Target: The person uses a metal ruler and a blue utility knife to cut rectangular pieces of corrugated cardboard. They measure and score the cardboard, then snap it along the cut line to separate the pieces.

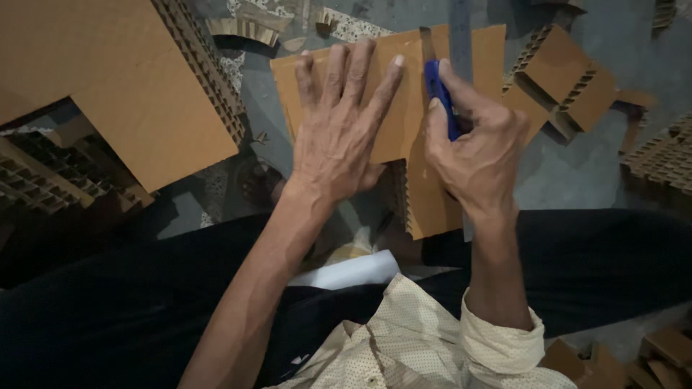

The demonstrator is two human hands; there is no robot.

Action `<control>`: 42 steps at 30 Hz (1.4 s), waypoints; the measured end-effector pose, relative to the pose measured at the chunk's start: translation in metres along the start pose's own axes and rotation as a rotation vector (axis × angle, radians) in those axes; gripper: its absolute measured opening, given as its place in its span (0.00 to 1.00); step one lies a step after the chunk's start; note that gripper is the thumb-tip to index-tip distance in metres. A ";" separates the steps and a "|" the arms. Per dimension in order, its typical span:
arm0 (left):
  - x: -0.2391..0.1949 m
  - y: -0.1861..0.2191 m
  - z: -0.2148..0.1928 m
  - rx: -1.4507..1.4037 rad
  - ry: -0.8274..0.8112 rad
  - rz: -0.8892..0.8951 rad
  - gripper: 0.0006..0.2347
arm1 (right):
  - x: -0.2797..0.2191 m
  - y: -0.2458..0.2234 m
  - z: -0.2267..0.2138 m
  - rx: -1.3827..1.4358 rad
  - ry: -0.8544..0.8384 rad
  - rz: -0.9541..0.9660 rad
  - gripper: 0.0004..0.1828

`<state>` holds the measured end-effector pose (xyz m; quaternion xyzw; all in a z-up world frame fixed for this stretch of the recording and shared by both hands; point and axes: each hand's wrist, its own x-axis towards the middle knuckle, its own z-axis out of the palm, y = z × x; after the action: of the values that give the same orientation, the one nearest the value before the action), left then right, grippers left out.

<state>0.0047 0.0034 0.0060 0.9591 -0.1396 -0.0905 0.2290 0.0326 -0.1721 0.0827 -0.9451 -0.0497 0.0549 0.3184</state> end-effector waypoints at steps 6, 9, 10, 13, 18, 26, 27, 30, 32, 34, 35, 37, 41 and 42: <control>-0.001 0.000 0.005 -0.026 0.038 0.000 0.59 | -0.001 0.000 0.001 0.047 0.014 -0.099 0.21; -0.001 -0.001 0.007 0.009 0.039 -0.002 0.59 | -0.004 0.001 0.001 -0.002 0.022 -0.124 0.22; 0.000 -0.001 0.008 0.011 0.031 -0.002 0.59 | -0.003 0.002 0.000 -0.029 0.024 -0.138 0.22; 0.000 -0.001 0.008 0.008 0.021 -0.005 0.59 | -0.001 0.002 0.001 -0.005 0.019 -0.124 0.21; 0.002 -0.001 0.008 0.024 -0.037 -0.015 0.61 | 0.014 -0.001 -0.008 -0.149 -0.076 -0.156 0.19; -0.003 0.000 0.001 0.024 -0.010 -0.009 0.61 | 0.011 -0.016 -0.025 -0.412 -0.234 -0.180 0.17; -0.002 -0.001 0.001 0.012 -0.013 -0.009 0.61 | -0.002 -0.018 -0.027 -0.451 -0.242 -0.179 0.16; -0.003 0.000 0.002 0.000 0.005 -0.005 0.63 | -0.045 -0.014 -0.033 -0.410 -0.374 0.142 0.18; -0.003 -0.001 0.005 0.018 -0.003 -0.005 0.64 | -0.081 -0.009 -0.040 -0.598 -0.382 -0.012 0.15; -0.002 -0.002 0.007 0.036 -0.005 -0.004 0.64 | -0.110 -0.002 -0.043 -1.025 -0.240 -0.666 0.07; -0.001 -0.003 0.008 0.044 -0.003 -0.004 0.64 | -0.124 0.000 -0.043 -1.009 -0.364 -0.586 0.09; -0.004 -0.002 0.009 0.037 0.008 0.000 0.64 | -0.147 0.004 -0.045 -0.965 -0.611 -0.421 0.13; -0.003 0.000 0.004 0.023 0.038 0.011 0.62 | -0.173 0.009 -0.043 -0.256 -0.547 0.525 0.25; -0.003 0.000 0.002 0.028 0.039 0.011 0.62 | -0.180 0.009 -0.046 -0.230 -0.525 0.531 0.25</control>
<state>0.0012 0.0032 0.0047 0.9631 -0.1416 -0.0683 0.2185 -0.1393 -0.2295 0.1264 -0.9083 0.1113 0.3693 0.1616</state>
